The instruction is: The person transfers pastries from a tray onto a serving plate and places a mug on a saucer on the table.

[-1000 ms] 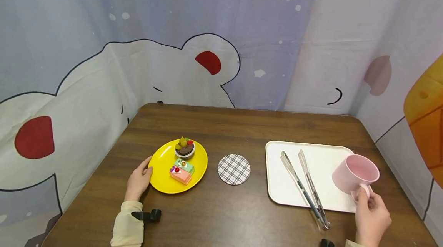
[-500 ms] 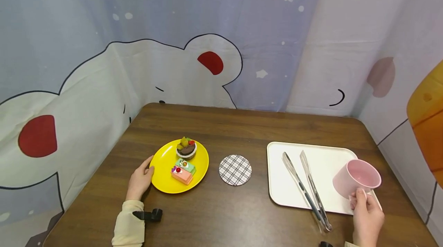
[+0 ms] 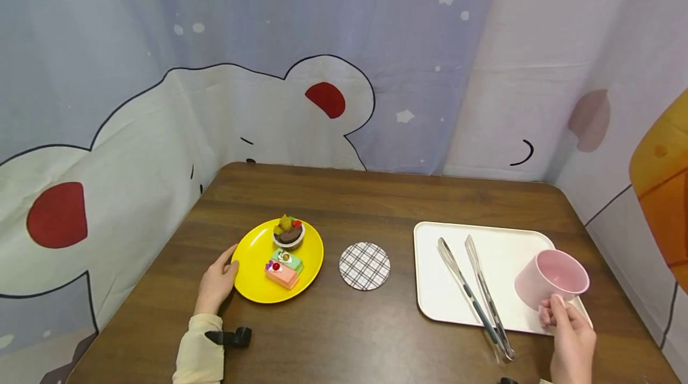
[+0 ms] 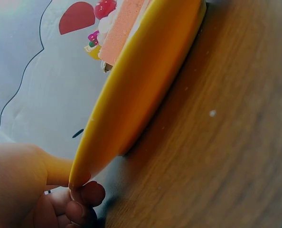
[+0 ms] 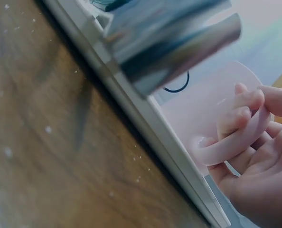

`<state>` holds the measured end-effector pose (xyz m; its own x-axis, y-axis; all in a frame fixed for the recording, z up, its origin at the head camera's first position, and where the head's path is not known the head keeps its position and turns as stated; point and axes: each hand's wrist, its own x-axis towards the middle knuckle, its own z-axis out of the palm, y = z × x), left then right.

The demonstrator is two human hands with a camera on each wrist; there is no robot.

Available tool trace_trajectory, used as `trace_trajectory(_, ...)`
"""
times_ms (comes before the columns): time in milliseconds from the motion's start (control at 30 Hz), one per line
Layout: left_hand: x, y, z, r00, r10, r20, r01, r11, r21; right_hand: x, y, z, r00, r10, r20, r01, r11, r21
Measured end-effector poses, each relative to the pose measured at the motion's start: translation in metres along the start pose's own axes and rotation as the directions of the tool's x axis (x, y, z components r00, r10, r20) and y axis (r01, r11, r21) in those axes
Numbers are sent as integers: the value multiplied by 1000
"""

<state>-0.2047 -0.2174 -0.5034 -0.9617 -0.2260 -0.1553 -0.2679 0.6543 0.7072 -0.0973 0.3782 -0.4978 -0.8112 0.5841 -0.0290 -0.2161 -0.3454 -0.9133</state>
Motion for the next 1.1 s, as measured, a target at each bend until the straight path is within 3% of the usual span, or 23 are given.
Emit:
trace_trajectory(100,-1,-2,1,1000,-4,2,4,1000,0,-2,3,-6,991,-40,126,39,999,17)
trace_trajectory(233,-2,-5,2,1000,-5,4,5,1000,5,-2,6,-11,960,-111,257,89,992,94)
trace_trajectory(400,-1,-5,2,1000,4,-4,-4,1000,10,-1,9,-12,925,-172,339,115,977,180)
trace_trajectory(767,0,-5,2,1000,9,-8,-8,1000,15,-1,9,-9,962,-179,208,165,983,84)
trace_trajectory(1100,1,-1,2,1000,10,-9,-10,1000,20,-2,9,-9,963,-191,190,169,977,126)
